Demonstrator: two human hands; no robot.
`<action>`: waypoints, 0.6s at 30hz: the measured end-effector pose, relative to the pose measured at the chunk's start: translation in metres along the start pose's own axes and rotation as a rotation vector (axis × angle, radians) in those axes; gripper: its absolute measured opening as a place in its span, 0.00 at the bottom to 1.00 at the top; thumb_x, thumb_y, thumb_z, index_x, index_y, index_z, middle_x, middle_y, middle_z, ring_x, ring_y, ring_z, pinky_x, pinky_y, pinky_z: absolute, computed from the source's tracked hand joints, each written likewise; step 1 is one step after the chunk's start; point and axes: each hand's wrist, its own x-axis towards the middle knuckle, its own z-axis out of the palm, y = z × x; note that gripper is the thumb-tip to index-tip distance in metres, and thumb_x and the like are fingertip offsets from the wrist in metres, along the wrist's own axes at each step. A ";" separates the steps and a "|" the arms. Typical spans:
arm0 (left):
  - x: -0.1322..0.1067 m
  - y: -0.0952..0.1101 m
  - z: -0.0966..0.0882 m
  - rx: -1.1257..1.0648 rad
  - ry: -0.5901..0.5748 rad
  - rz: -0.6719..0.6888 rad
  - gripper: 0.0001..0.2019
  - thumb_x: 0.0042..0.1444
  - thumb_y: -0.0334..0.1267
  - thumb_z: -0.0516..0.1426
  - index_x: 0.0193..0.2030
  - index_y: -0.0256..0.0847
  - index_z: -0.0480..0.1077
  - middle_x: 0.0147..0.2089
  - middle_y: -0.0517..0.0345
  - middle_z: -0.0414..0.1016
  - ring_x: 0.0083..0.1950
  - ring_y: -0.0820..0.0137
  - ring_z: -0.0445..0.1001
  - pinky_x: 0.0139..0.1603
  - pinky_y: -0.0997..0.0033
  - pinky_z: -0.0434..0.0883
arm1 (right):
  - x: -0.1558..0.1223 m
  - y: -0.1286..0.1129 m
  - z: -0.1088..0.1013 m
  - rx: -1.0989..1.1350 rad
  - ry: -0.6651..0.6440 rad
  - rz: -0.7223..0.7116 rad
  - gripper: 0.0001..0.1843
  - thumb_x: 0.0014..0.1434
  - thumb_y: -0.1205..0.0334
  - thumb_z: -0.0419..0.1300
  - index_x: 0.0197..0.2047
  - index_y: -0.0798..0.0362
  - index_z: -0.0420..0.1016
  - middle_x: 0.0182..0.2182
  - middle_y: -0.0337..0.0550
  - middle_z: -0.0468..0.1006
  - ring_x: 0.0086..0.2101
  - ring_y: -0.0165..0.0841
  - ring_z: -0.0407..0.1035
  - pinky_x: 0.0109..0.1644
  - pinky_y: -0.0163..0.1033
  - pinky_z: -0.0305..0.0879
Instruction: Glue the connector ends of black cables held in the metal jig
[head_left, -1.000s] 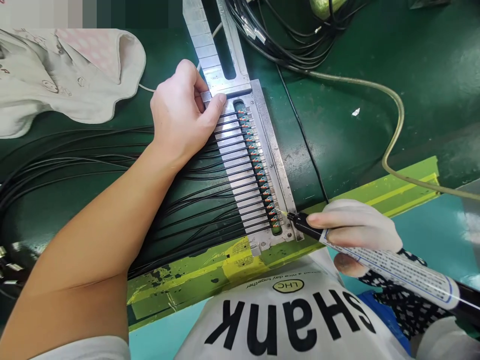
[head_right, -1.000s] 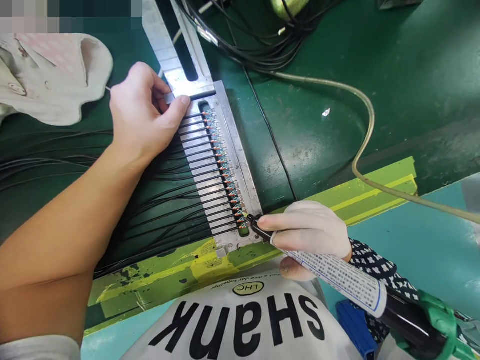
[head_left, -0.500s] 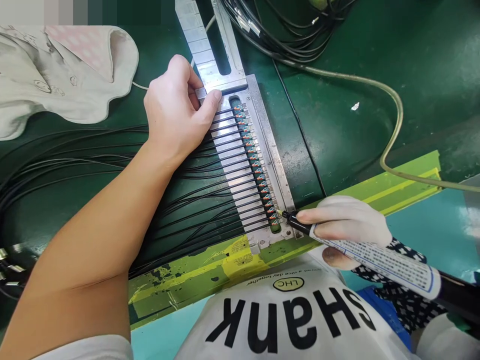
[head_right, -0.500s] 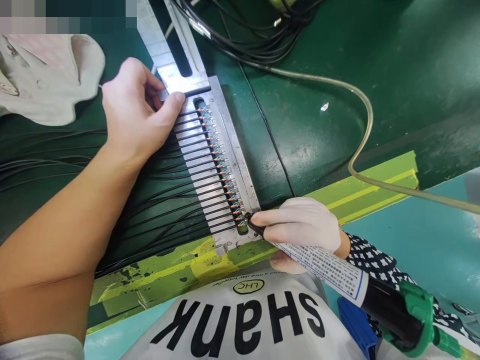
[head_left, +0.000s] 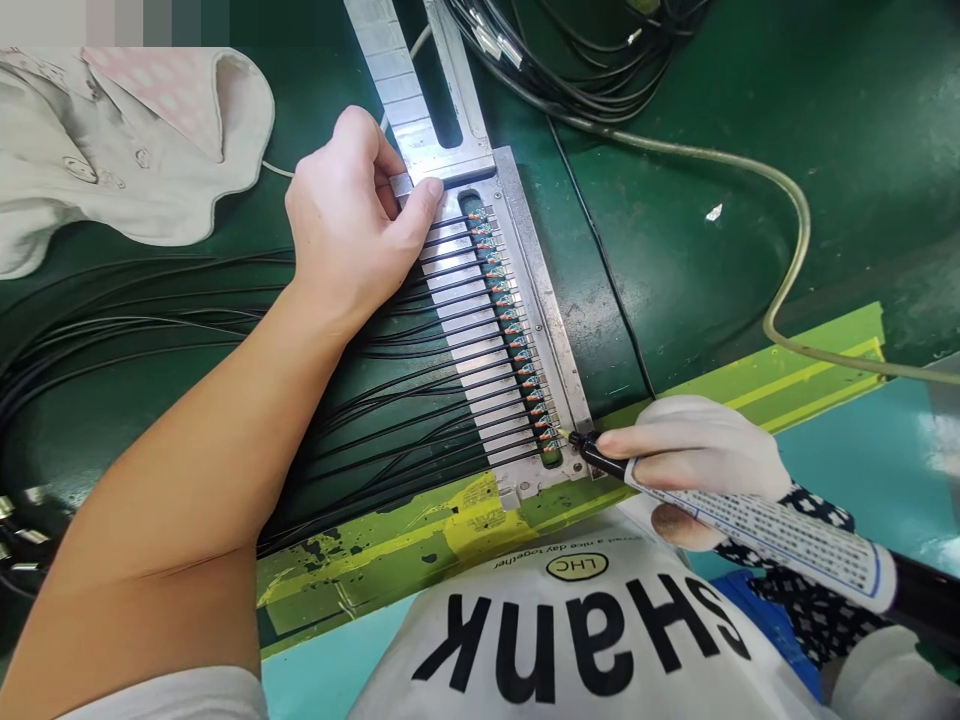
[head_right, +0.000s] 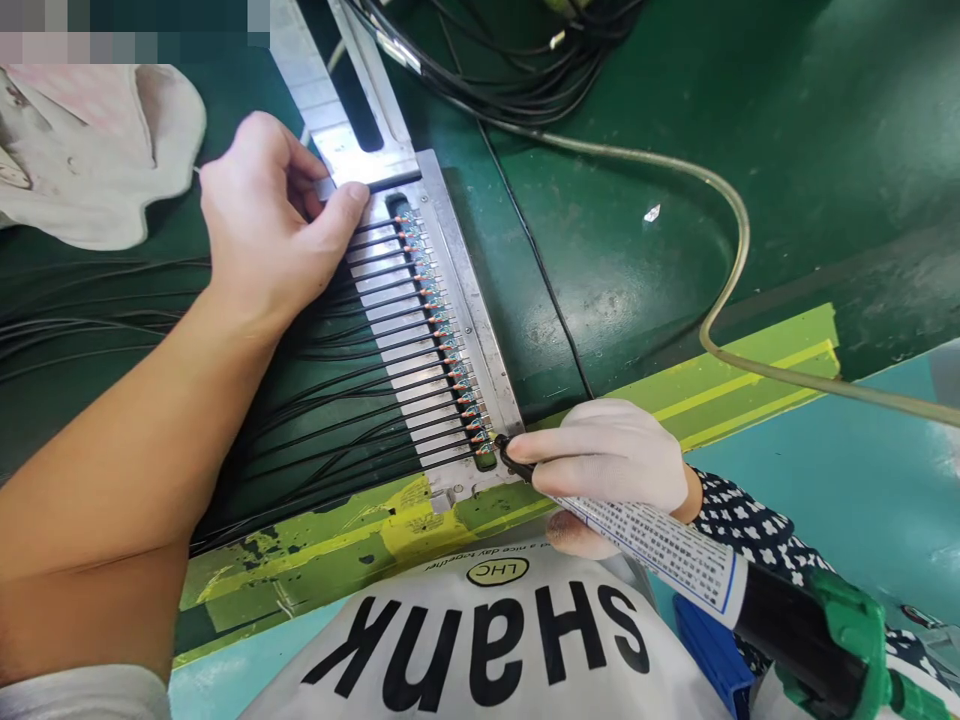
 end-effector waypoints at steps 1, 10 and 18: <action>0.000 0.000 0.000 -0.001 -0.009 -0.003 0.11 0.59 0.49 0.60 0.41 0.48 0.66 0.32 0.60 0.68 0.38 0.63 0.75 0.44 0.57 0.72 | 0.000 0.000 0.000 -0.001 0.002 0.002 0.19 0.70 0.51 0.52 0.33 0.52 0.75 0.38 0.52 0.86 0.26 0.32 0.74 0.29 0.40 0.69; 0.000 0.000 0.002 0.040 0.029 0.044 0.15 0.58 0.47 0.63 0.41 0.40 0.65 0.31 0.64 0.66 0.35 0.68 0.74 0.44 0.60 0.73 | 0.004 -0.001 0.002 0.021 0.018 0.001 0.19 0.70 0.52 0.53 0.33 0.54 0.75 0.38 0.54 0.85 0.27 0.32 0.76 0.30 0.40 0.70; -0.001 0.000 0.002 0.005 -0.003 0.009 0.19 0.59 0.53 0.62 0.42 0.41 0.64 0.32 0.63 0.64 0.41 0.63 0.77 0.51 0.53 0.72 | 0.002 0.001 0.003 0.054 0.082 -0.031 0.17 0.69 0.55 0.55 0.34 0.56 0.76 0.37 0.57 0.85 0.27 0.33 0.76 0.28 0.40 0.70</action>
